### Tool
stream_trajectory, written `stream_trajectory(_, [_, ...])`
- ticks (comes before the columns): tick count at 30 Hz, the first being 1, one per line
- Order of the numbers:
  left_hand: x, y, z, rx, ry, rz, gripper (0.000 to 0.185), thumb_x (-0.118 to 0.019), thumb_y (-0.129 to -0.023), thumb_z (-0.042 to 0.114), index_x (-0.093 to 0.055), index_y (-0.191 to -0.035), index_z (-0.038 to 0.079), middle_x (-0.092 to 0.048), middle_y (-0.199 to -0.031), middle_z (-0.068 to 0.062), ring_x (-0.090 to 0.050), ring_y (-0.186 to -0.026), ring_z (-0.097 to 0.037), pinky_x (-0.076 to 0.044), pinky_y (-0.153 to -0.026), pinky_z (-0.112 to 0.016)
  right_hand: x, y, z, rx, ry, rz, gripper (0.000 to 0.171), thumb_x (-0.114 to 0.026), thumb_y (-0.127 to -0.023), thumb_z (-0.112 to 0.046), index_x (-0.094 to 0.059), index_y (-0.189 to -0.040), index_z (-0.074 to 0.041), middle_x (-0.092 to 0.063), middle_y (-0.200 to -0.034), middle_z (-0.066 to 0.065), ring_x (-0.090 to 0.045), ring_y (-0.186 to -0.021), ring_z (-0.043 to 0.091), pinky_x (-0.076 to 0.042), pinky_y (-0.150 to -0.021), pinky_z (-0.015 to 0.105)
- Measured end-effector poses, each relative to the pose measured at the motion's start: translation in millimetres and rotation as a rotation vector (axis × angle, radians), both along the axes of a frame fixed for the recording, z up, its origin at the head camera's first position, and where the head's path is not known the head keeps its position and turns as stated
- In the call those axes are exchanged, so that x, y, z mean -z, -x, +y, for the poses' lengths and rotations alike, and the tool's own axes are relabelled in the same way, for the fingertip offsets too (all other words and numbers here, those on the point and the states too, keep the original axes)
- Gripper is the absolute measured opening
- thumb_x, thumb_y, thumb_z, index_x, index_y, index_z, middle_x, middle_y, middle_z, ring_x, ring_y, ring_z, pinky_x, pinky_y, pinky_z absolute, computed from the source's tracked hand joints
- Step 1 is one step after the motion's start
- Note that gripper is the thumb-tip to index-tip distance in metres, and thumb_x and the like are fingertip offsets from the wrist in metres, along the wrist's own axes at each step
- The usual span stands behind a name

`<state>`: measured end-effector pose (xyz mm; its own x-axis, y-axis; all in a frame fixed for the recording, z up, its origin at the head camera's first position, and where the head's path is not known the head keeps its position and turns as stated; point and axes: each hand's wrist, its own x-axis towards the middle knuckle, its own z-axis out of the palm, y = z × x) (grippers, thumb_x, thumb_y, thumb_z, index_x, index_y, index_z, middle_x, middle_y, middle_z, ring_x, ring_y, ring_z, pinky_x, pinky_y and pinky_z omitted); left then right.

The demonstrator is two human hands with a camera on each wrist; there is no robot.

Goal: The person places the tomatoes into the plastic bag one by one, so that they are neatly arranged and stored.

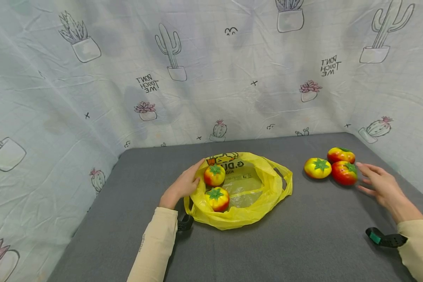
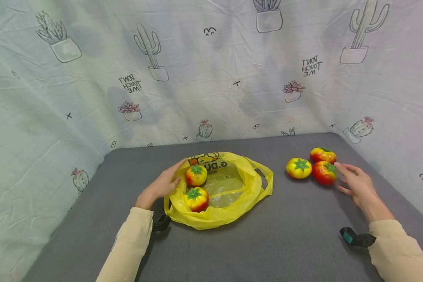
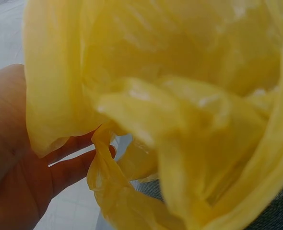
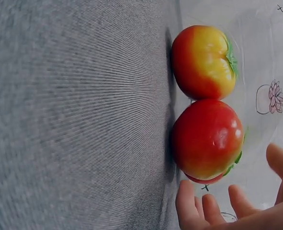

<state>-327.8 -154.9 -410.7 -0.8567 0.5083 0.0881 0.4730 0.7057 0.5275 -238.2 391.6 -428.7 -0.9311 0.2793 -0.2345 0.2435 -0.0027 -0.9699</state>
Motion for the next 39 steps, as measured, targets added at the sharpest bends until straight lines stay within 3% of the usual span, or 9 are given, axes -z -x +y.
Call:
stream_trajectory(4, [1.0,0.3,-1,0.006,-0.008,0.003,0.067,-0.049,-0.095,-0.004,-0.019,-0.153,0.009,-0.026,-0.153,-0.016,-0.033,-0.134,-0.032,-0.037,-0.095,-0.045,-2.7,5.0,-6,-0.058,-0.133,-0.063,0.075,-0.049,-0.093,-0.052,-0.021,-0.15,-0.01,-0.001,-0.148,0.032,-0.012,-0.13,0.051,-0.053,-0.067,0.024])
stream_trajectory(7, [0.5,-0.5,-1,-0.006,-0.003,-0.014,0.066,-0.048,-0.096,-0.003,-0.019,-0.153,0.01,-0.025,-0.153,-0.015,-0.035,-0.132,-0.031,-0.038,-0.091,-0.043,-2.2,9.0,-6,-0.106,-0.172,-0.094,0.094,-0.044,-0.094,-0.054,0.002,-0.15,0.006,0.012,-0.149,0.034,-0.006,-0.132,0.054,-0.053,-0.068,0.025])
stream_trajectory(16, [-2.7,-3.9,0,0.003,-0.007,0.019,0.066,-0.048,-0.095,-0.004,-0.019,-0.153,0.008,-0.028,-0.151,-0.019,-0.036,-0.131,-0.035,-0.037,-0.094,-0.046,0.4,11.9,-9,-0.183,-0.159,-0.092,0.093,-0.047,-0.096,-0.048,0.008,-0.149,0.005,0.012,-0.148,0.035,-0.006,-0.132,0.052,-0.053,-0.073,0.027])
stream_trajectory(18, [-3.2,-4.6,0,0.001,-0.01,0.02,0.066,-0.048,-0.094,-0.005,-0.02,-0.153,0.007,-0.028,-0.151,-0.021,-0.037,-0.129,-0.036,-0.038,-0.092,-0.047,0.2,11.9,-11,-0.194,-0.175,-0.1,0.095,-0.047,-0.096,-0.047,0.012,-0.148,0.005,0.013,-0.148,0.035,-0.015,-0.129,0.05,-0.052,-0.074,0.027])
stream_trajectory(22, [-2.7,-4.1,1,-0.005,-0.022,-0.005,0.066,-0.049,-0.094,-0.005,-0.02,-0.153,0.006,-0.027,-0.151,-0.02,-0.04,-0.126,-0.034,-0.038,-0.09,-0.046,0.4,11.7,-12,-0.212,-0.195,-0.106,0.097,-0.052,-0.095,-0.043,0.015,-0.146,0.007,0.013,-0.147,0.038,-0.048,-0.101,0.02,-0.052,-0.075,0.027])
stream_trajectory(25, [-1.6,-3.4,1,-0.002,-0.017,-0.001,0.067,-0.051,-0.094,-0.005,-0.02,-0.153,0.007,-0.028,-0.151,-0.019,-0.04,-0.127,-0.033,-0.038,-0.092,-0.045,1.4,11.8,-11,-0.217,-0.197,-0.103,0.099,-0.056,-0.094,-0.038,0.015,-0.146,0.007,0.012,-0.146,0.04,-0.046,-0.085,0.0,-0.052,-0.075,0.026])
stream_trajectory(29, [-0.5,-2.7,1,0.001,-0.01,0.012,0.067,-0.051,-0.094,-0.005,-0.021,-0.153,0.007,-0.029,-0.151,-0.018,-0.039,-0.128,-0.032,-0.038,-0.094,-0.045,2.8,12.8,-11,-0.216,-0.203,-0.105,0.1,-0.059,-0.094,-0.035,0.016,-0.145,0.008,0.011,-0.145,0.041,-0.047,-0.101,0.02,-0.052,-0.075,0.025])
stream_trajectory(32, [-0.5,-2.7,1,0.004,-0.014,0.017,0.067,-0.051,-0.094,-0.006,-0.021,-0.152,0.006,-0.029,-0.151,-0.018,-0.038,-0.129,-0.032,-0.038,-0.094,-0.045,3.4,13.7,-10,-0.216,-0.204,-0.106,0.1,-0.058,-0.094,-0.035,0.016,-0.145,0.008,0.011,-0.145,0.04,-0.034,-0.114,0.038,-0.051,-0.074,0.024])
stream_trajectory(39, [-1.7,-3.0,0,0.003,-0.01,0.015,0.067,-0.051,-0.093,-0.006,-0.021,-0.152,0.005,-0.029,-0.151,-0.018,-0.036,-0.131,-0.034,-0.037,-0.098,-0.047,5.3,11.0,-7,-0.177,-0.18,-0.096,0.1,-0.063,-0.092,-0.034,0.011,-0.15,0.002,0.016,-0.148,0.035,-0.028,-0.119,0.04,-0.051,-0.073,0.022])
